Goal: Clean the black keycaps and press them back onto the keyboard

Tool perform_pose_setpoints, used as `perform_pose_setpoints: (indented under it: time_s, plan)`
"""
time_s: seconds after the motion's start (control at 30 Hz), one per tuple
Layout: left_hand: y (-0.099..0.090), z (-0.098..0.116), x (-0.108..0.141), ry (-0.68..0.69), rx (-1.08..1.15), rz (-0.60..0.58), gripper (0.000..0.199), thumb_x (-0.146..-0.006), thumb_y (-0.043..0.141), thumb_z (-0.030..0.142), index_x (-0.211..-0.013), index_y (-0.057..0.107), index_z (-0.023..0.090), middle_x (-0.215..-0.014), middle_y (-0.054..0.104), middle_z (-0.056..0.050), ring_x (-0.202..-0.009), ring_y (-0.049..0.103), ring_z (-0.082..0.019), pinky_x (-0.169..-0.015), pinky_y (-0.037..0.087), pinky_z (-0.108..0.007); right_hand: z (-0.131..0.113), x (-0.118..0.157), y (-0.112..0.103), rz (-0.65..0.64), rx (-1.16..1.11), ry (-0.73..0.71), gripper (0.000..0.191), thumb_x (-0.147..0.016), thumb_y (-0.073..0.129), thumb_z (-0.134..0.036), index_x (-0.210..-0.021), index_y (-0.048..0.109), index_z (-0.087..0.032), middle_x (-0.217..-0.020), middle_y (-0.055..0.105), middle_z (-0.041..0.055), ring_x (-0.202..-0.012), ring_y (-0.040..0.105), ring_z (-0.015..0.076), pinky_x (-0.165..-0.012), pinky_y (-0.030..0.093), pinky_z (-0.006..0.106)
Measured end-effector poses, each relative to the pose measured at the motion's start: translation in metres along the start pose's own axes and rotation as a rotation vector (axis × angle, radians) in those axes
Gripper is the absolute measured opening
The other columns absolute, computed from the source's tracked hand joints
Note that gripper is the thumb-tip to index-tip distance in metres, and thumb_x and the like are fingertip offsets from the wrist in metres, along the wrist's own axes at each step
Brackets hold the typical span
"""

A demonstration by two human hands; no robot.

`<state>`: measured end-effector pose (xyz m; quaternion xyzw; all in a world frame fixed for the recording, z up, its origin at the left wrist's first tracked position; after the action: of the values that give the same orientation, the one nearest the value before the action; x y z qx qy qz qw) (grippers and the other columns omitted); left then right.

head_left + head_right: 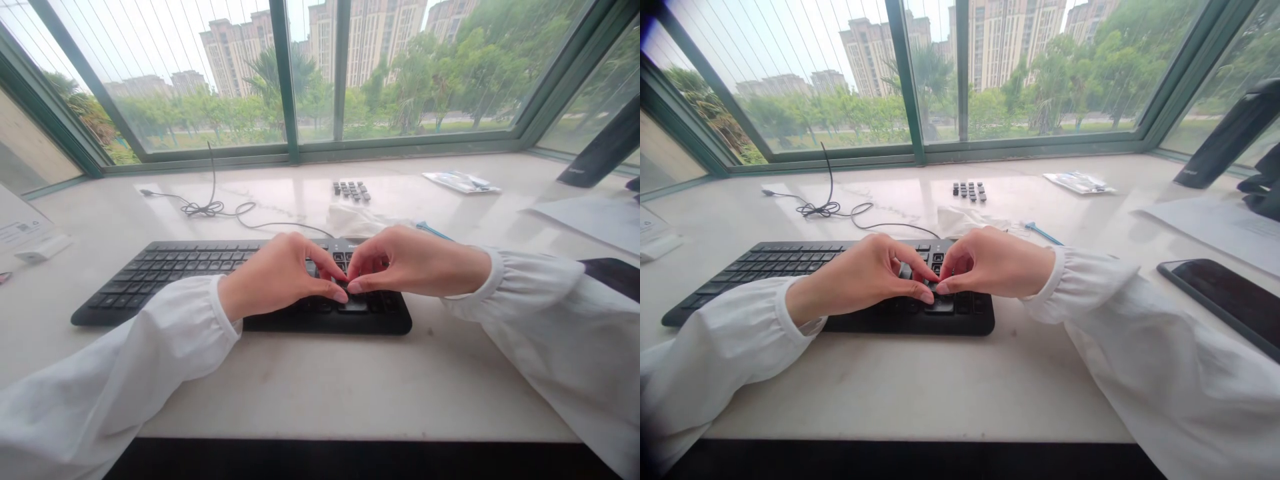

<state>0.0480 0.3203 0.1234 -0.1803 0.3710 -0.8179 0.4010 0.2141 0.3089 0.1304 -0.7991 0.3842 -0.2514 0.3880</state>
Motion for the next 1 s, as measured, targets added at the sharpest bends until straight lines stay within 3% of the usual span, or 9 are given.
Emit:
perform_pose_setpoints:
  time_s: [0.1,0.27,0.47,0.73,1.0]
  plan:
    - [-0.0004,-0.0015,0.0016,-0.014,-0.017,-0.009,0.029,-0.066,0.075,0.047,-0.087,0.078,0.028,-0.054,0.05,0.005,-0.049,0.032,-0.007,-0.046,0.023,-0.022,-0.0016,0.0007,0.0018,-0.006,-0.026,0.034,0.032,-0.077,0.062,-0.048,-0.083,0.074,-0.02,-0.068,0.067,0.0002,-0.06,0.054,0.0113,-0.052,0.036,0.023]
    - [-0.0005,0.0009,0.0048,0.049,-0.051,0.017,0.028,-0.067,0.075,0.049,-0.084,0.078,0.028,-0.06,0.057,0.003,-0.054,0.04,-0.009,-0.048,0.027,-0.023,-0.0062,0.0029,0.0056,-0.004,-0.046,0.116,0.029,-0.078,0.06,-0.045,-0.081,0.075,-0.02,-0.064,0.066,0.0002,-0.058,0.053,0.0117,-0.051,0.035,0.023]
    - [0.0008,0.0009,0.0057,0.056,-0.004,0.046,0.023,-0.066,0.076,0.045,-0.08,0.077,0.027,-0.055,0.057,0.005,-0.05,0.039,-0.008,-0.047,0.025,-0.024,-0.0061,0.0049,0.0096,-0.03,-0.076,0.193,0.034,-0.077,0.059,-0.05,-0.085,0.075,-0.022,-0.066,0.068,0.0016,-0.059,0.056,0.014,-0.051,0.038,0.024]
    - [0.0003,0.0073,0.0059,0.135,0.067,0.019,0.022,-0.067,0.078,0.038,-0.082,0.075,0.023,-0.076,0.07,0.004,-0.062,0.051,-0.01,-0.057,0.034,-0.022,-0.0048,0.0052,0.009,-0.055,-0.101,0.165,0.031,-0.079,0.058,-0.047,-0.084,0.074,-0.021,-0.068,0.069,0.0014,-0.062,0.058,0.0144,-0.053,0.04,0.024]
    - [-0.0063,-0.0005,0.0021,0.093,-0.001,0.02,0.025,-0.077,0.065,0.043,-0.079,0.077,0.021,-0.058,0.061,0.002,-0.054,0.044,-0.009,-0.051,0.03,-0.023,-0.0062,0.0044,0.0078,-0.017,-0.103,0.213,0.034,-0.077,0.06,-0.048,-0.08,0.075,-0.018,-0.065,0.067,0.0037,-0.06,0.056,0.0146,-0.052,0.038,0.025]
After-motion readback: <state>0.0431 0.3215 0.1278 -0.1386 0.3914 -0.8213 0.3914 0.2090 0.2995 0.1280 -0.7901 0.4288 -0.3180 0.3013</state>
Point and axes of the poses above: each hand's wrist, its own x-axis away from the middle knuckle, its own y-axis out of the palm, z = x × y, the point moved 4 cm from there along -x, towards the middle knuckle
